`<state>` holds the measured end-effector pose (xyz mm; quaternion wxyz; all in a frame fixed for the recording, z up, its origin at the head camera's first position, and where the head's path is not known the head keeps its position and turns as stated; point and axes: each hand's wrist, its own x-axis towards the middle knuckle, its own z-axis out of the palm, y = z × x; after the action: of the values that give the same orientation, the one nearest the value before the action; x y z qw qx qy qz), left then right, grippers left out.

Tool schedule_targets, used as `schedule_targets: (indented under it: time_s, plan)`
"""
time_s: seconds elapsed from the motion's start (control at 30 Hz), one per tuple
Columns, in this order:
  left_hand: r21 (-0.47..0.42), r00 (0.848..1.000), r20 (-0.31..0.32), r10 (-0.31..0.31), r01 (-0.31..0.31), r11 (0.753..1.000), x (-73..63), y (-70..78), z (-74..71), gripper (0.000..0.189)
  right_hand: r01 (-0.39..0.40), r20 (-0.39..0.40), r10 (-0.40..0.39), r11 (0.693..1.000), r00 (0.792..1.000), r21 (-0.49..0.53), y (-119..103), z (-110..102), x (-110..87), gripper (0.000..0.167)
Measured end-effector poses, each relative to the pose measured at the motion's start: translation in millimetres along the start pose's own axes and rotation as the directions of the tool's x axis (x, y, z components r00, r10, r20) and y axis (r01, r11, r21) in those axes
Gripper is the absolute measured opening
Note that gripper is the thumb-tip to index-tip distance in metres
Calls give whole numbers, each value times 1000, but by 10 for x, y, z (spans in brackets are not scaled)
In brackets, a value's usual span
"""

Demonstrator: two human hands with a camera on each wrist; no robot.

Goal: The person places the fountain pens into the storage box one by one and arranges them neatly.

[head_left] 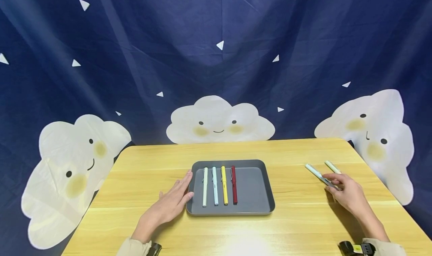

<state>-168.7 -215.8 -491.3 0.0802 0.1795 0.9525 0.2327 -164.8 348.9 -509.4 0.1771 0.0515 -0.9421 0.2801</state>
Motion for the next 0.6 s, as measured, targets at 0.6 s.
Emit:
schedule_targets:
  time_s: [0.6]
  plan:
    - [6,1000,1,0,0,1000,-3,5,-9,65,-11,72,15,999,997,-50,1,18,5,25]
